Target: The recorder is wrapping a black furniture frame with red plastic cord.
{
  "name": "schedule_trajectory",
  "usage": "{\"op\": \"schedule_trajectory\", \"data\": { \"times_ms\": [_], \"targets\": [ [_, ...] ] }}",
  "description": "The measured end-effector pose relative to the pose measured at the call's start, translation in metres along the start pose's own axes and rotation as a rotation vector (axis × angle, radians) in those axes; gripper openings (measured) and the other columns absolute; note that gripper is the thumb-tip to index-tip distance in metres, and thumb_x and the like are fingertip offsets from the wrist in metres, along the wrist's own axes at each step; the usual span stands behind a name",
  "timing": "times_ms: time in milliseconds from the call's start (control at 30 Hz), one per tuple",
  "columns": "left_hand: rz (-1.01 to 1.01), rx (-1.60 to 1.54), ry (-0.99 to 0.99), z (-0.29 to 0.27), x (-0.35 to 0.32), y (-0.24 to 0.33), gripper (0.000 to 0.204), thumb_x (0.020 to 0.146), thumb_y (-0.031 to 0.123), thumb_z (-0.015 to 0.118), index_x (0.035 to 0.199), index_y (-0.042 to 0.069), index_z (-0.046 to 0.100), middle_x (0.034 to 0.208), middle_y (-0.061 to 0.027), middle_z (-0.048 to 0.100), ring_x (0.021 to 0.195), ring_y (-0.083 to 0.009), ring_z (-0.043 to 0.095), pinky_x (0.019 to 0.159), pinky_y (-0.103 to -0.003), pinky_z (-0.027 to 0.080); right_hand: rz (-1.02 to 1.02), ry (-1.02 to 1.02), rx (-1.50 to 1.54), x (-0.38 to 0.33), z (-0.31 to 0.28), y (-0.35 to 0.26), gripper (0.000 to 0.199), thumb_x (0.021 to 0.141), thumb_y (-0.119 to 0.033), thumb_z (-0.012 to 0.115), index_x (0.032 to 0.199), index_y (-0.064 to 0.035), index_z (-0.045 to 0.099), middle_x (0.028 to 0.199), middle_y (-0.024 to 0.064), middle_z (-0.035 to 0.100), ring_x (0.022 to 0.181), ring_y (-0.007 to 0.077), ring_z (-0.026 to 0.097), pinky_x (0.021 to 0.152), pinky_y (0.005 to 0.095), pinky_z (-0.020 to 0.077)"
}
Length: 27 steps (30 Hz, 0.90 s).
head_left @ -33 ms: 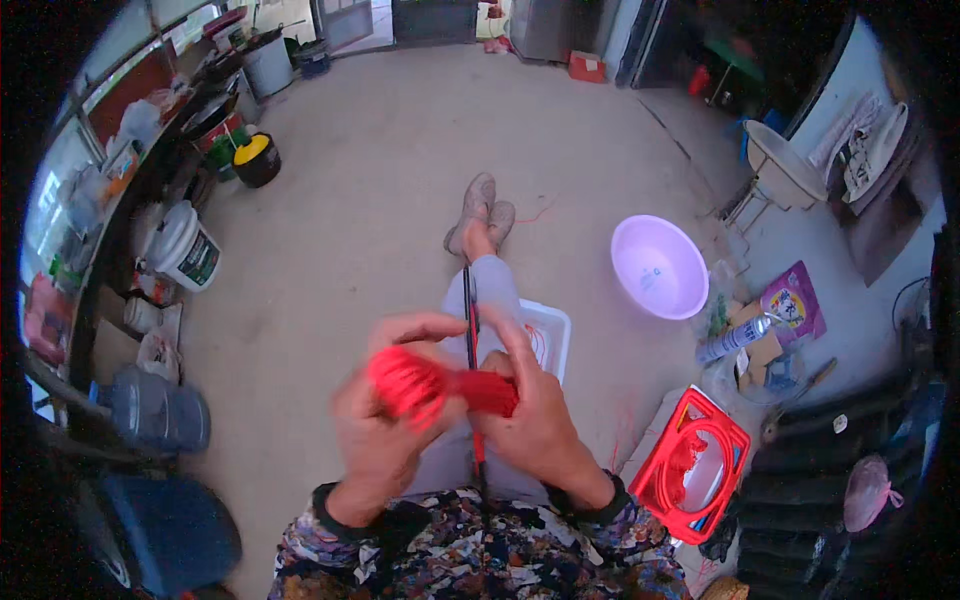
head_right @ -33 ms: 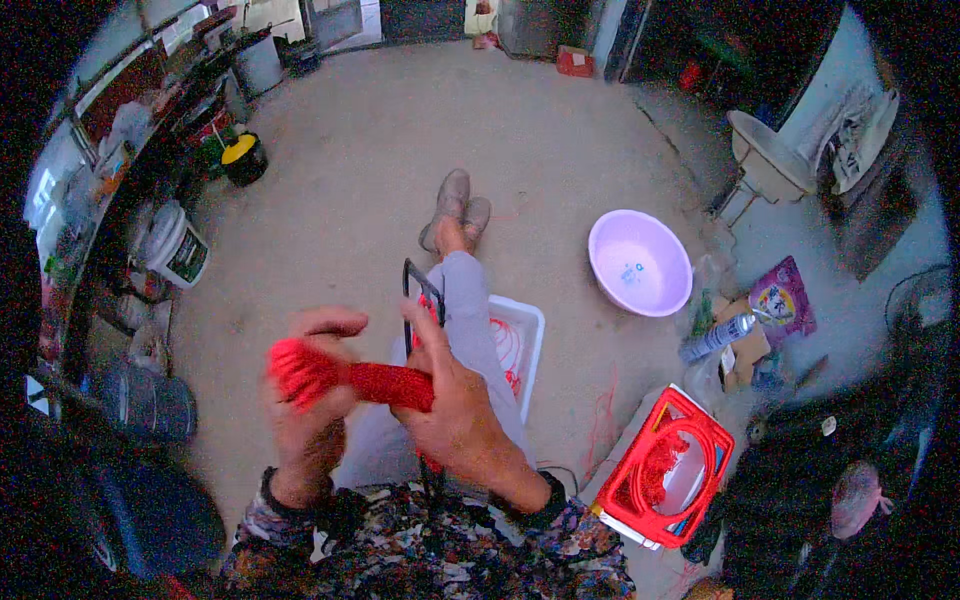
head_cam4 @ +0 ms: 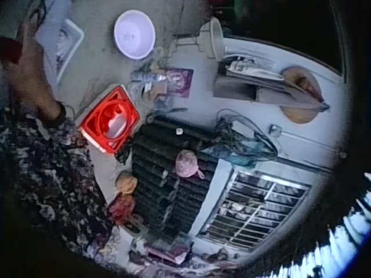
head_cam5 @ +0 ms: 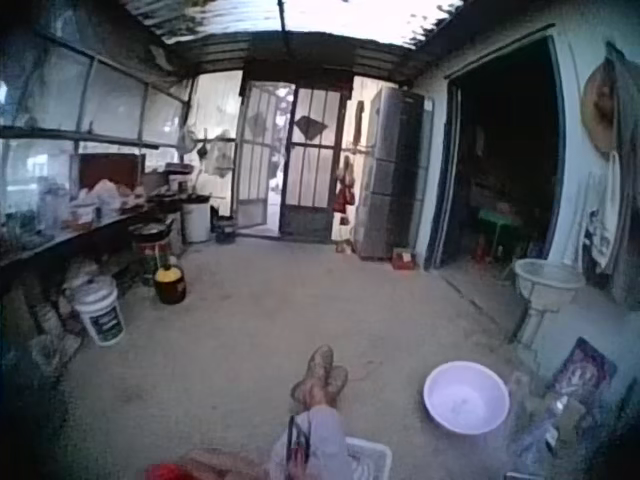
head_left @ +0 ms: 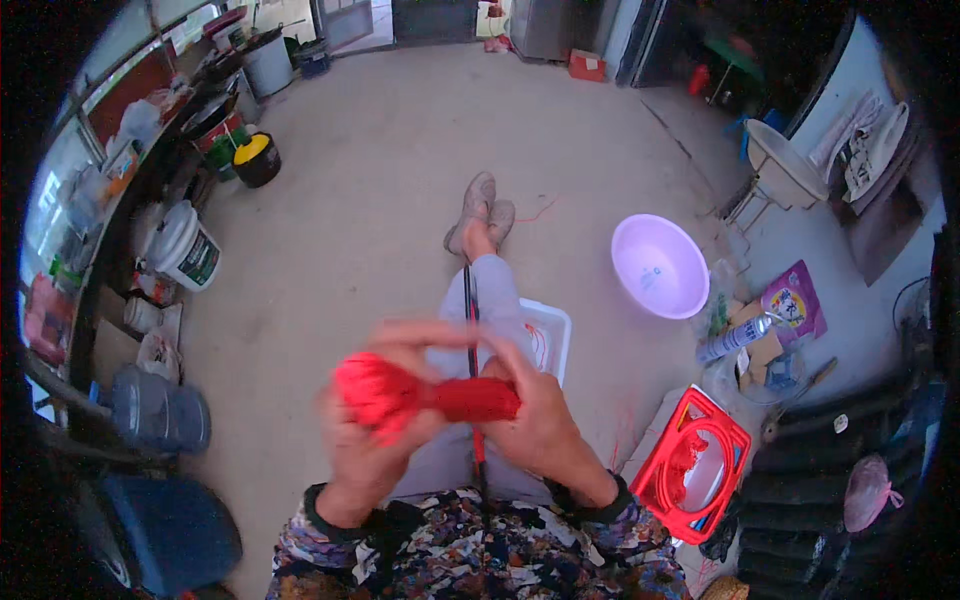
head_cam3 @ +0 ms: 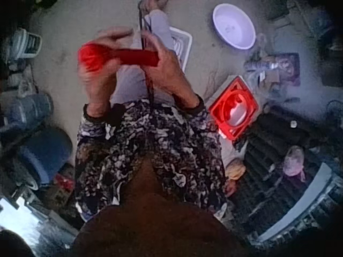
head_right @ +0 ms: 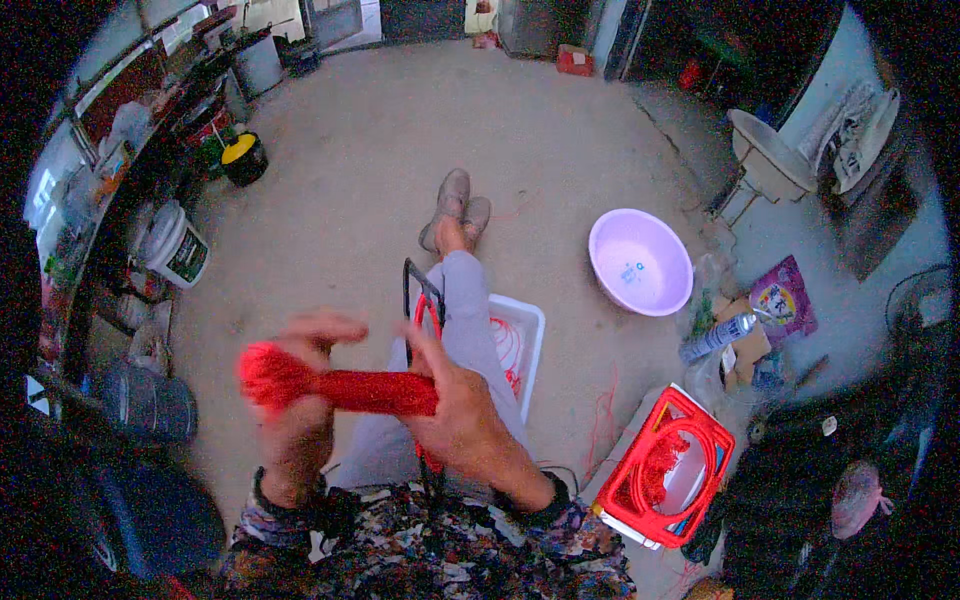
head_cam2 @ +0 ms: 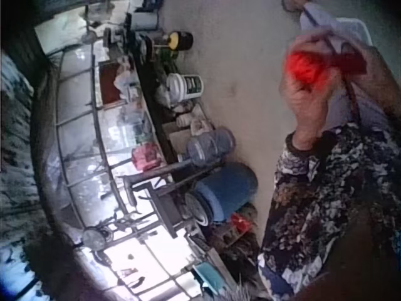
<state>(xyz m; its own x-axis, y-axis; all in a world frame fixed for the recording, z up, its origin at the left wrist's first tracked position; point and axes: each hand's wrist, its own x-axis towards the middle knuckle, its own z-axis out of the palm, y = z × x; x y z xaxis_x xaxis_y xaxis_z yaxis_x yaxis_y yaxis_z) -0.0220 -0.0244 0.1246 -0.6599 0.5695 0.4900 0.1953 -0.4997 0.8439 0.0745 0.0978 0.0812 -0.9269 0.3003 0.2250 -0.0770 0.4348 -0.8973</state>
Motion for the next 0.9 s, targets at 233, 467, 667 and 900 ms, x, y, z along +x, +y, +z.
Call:
{"op": "schedule_trajectory", "data": {
  "times_ms": [233,467,667,900],
  "targets": [
    [-0.317,-0.835,-0.346,-0.057,-0.017,0.018,0.019,0.084,0.023,0.063,0.08,0.005,0.057,0.067,-0.0153,0.064,0.057,-0.0285,0.061,0.065,-0.041,0.049,0.316,-0.31,0.828,-0.029,-0.033,0.005,0.036,0.086,-0.009,0.052,0.122,-0.0051,0.049,0.056,-0.0041,0.039,0.047,0.0077,0.039,0.047,0.0234,0.0321],
    [-0.201,0.297,-1.259,-0.057,0.0,0.012,0.026,0.083,0.016,0.063,0.099,-0.005,0.061,0.082,-0.0199,0.063,0.071,-0.0298,0.061,0.06,-0.038,0.047,0.257,-0.11,1.365,-0.027,-0.044,0.024,0.009,0.089,-0.013,0.043,0.091,-0.008,0.051,0.047,-0.0065,0.026,0.039,0.0073,0.027,0.046,0.0288,0.0247],
    [0.035,-0.82,-0.582,-0.108,0.012,0.034,0.019,0.094,0.022,0.049,0.092,0.003,0.052,0.076,-0.013,0.06,0.069,-0.0216,0.06,0.06,-0.041,0.046,0.175,-0.169,1.378,-0.025,-0.041,0.035,0.01,0.088,-0.01,0.043,0.091,-0.008,0.053,0.05,-0.0053,0.024,0.041,0.0079,0.025,0.046,0.0297,0.0266],
    [0.023,-0.537,0.503,-0.197,0.007,0.024,0.023,0.093,0.02,0.05,0.106,0.002,0.044,0.085,-0.0052,0.056,0.077,-0.0147,0.056,0.067,-0.032,0.047,0.415,0.314,1.868,-0.028,-0.034,0.091,0.007,0.086,-0.009,0.046,0.079,-0.0107,0.047,0.054,-0.0042,0.03,0.046,0.0093,0.031,0.051,0.0307,0.0312]
  ]
}}
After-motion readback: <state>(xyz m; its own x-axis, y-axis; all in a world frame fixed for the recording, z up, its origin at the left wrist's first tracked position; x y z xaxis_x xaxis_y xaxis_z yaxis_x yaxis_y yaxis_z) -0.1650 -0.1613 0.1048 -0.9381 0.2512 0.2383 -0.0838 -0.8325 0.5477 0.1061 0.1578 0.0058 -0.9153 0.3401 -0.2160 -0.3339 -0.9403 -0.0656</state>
